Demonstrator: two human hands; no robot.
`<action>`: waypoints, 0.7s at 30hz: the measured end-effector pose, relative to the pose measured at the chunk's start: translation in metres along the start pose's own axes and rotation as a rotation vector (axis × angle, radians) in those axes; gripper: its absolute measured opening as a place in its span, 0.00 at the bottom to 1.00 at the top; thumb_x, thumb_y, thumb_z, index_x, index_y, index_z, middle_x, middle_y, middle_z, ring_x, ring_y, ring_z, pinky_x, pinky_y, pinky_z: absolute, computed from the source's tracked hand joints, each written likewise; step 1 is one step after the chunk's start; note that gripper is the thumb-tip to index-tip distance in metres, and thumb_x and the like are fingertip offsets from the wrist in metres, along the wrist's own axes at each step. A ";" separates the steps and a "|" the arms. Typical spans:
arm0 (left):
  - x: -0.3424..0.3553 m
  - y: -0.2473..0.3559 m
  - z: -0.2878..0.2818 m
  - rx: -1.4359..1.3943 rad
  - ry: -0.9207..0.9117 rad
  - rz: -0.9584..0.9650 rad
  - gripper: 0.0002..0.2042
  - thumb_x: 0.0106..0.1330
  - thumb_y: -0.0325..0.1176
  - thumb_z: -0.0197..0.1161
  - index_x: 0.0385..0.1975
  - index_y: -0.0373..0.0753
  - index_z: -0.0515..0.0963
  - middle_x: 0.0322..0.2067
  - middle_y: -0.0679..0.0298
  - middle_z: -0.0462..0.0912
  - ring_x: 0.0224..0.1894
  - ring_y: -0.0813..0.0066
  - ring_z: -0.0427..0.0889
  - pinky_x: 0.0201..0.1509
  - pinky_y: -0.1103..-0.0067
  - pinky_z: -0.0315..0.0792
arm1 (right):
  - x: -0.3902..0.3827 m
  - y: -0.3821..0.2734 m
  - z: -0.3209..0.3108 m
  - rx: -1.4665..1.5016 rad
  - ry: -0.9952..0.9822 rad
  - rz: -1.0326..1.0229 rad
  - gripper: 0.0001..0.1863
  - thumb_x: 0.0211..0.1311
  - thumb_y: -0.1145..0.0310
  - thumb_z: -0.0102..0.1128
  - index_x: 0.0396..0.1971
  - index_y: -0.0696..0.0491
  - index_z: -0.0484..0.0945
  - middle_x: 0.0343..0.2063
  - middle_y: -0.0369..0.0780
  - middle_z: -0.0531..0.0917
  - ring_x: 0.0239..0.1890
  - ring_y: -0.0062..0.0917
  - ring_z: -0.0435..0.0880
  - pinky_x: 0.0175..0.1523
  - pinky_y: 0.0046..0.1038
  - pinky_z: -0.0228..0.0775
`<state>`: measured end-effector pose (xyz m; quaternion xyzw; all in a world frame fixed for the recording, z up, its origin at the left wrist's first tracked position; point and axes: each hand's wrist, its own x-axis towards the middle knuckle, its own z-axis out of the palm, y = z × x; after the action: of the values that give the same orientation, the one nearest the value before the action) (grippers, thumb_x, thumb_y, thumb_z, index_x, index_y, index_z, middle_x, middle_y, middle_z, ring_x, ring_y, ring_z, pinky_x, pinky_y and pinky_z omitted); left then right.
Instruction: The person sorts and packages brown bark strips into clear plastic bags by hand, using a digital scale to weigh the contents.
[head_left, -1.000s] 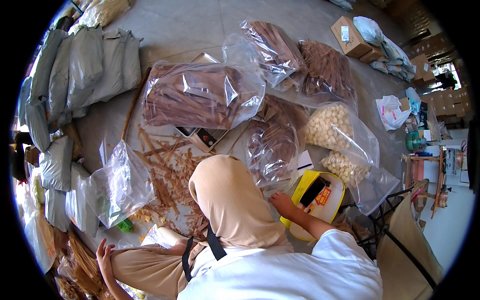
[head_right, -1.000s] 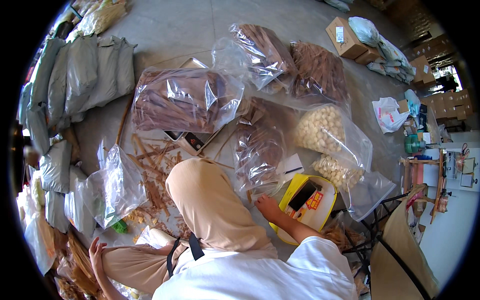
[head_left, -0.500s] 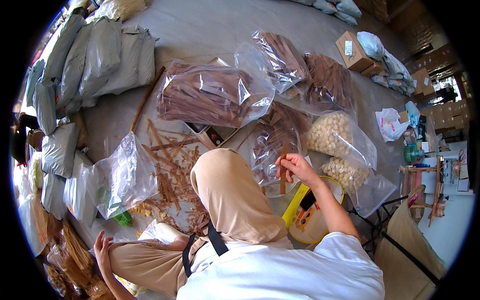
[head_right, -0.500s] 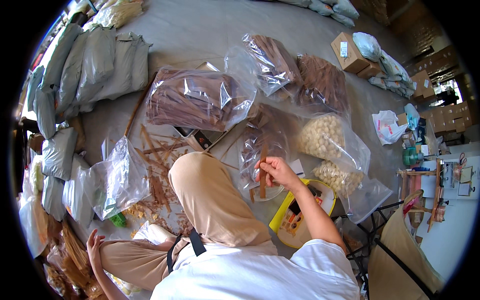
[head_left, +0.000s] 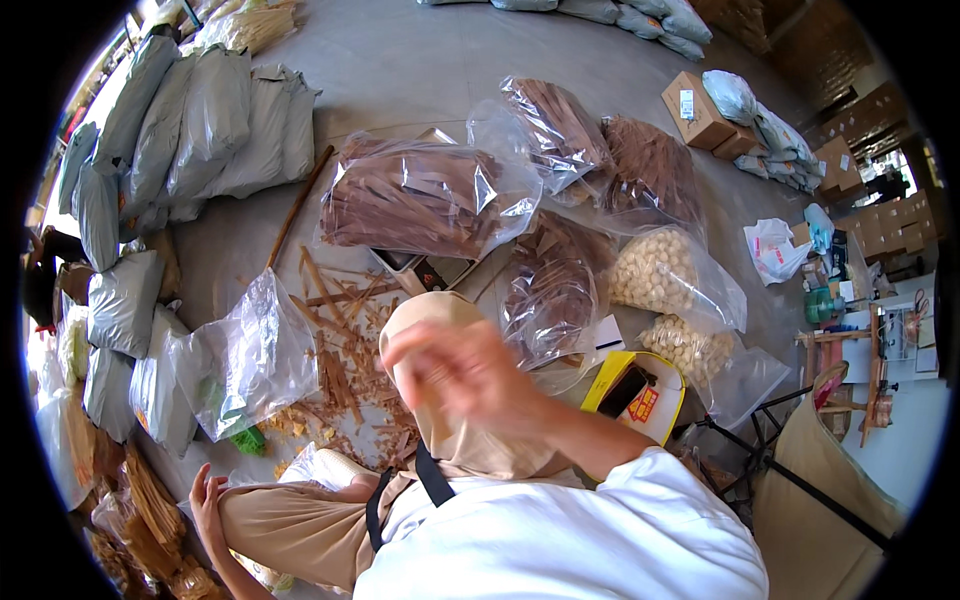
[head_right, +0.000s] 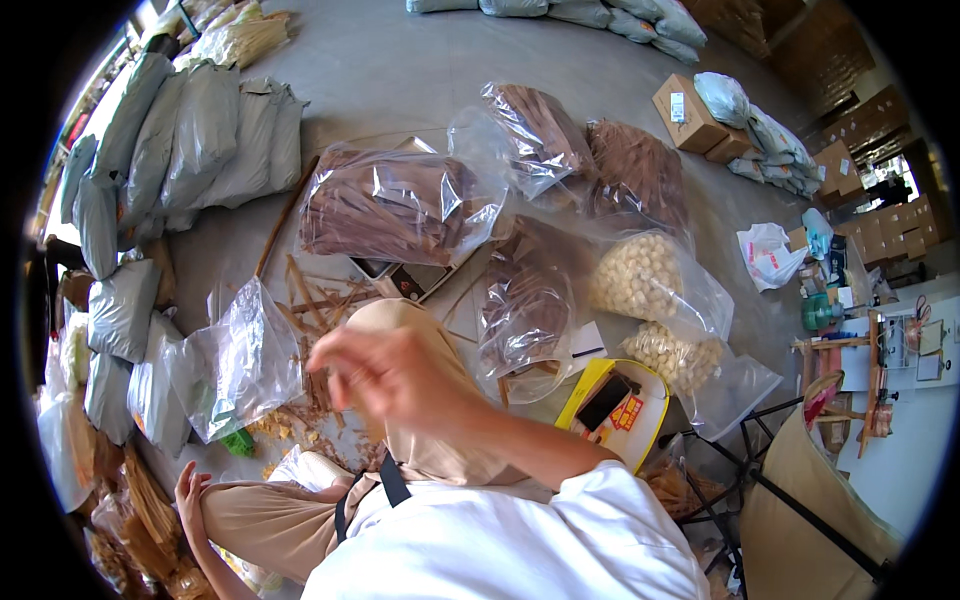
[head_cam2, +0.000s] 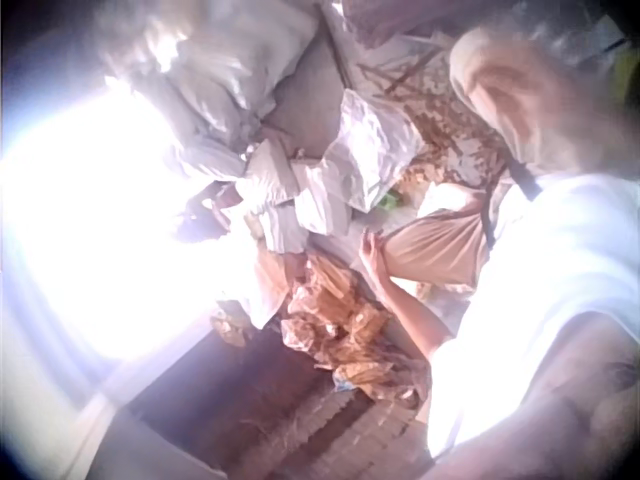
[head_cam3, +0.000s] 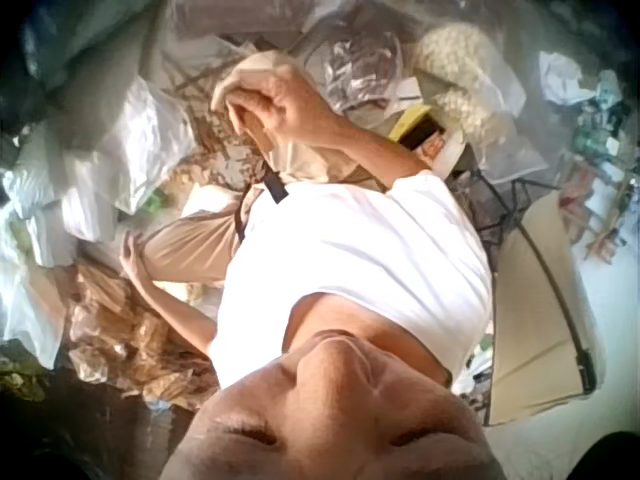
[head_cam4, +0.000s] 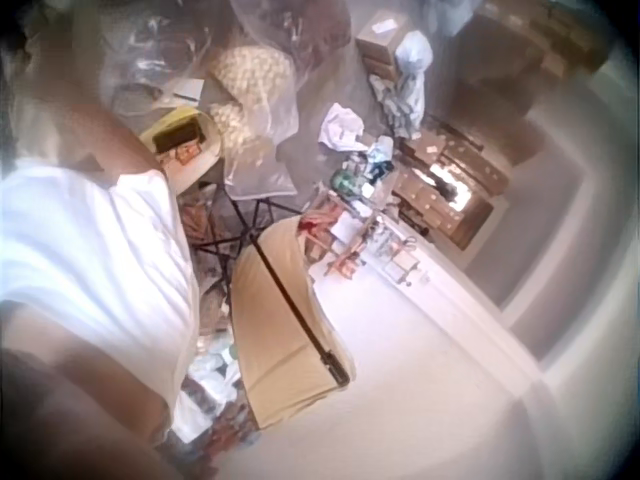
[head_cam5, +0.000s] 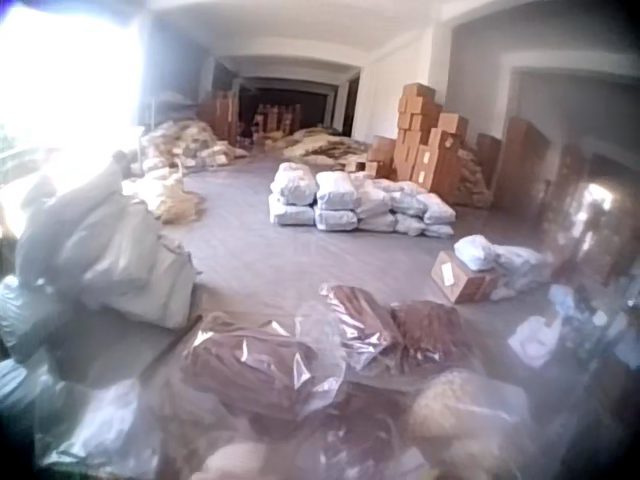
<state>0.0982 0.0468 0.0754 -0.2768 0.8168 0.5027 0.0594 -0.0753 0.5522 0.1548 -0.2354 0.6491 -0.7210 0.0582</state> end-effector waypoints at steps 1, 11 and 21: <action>0.002 -0.002 -0.001 -0.006 -0.006 0.002 0.20 0.64 0.38 0.56 0.54 0.37 0.68 0.32 0.63 0.79 0.31 0.80 0.76 0.36 0.85 0.71 | -0.002 0.019 0.025 -0.107 -0.056 -0.059 0.10 0.59 0.76 0.50 0.41 0.54 0.74 0.21 0.38 0.80 0.17 0.16 0.77 0.18 0.18 0.67; -0.013 -0.001 -0.002 -0.071 0.056 -0.058 0.18 0.66 0.35 0.55 0.53 0.37 0.69 0.33 0.60 0.78 0.31 0.78 0.78 0.36 0.84 0.72 | -0.065 0.039 -0.006 -0.406 0.190 -0.219 0.14 0.56 0.82 0.47 0.41 0.56 0.74 0.41 0.44 0.77 0.31 0.23 0.79 0.28 0.17 0.72; -0.002 -0.002 0.000 -0.041 0.028 -0.063 0.18 0.65 0.36 0.56 0.53 0.36 0.69 0.32 0.61 0.78 0.31 0.78 0.77 0.36 0.84 0.72 | -0.268 0.313 -0.135 -0.830 0.200 0.829 0.10 0.48 0.76 0.49 0.32 0.57 0.76 0.27 0.46 0.79 0.28 0.33 0.79 0.36 0.33 0.69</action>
<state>0.1010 0.0475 0.0747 -0.3104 0.7981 0.5131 0.0580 0.0357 0.7320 -0.2233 0.1038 0.9168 -0.3427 0.1767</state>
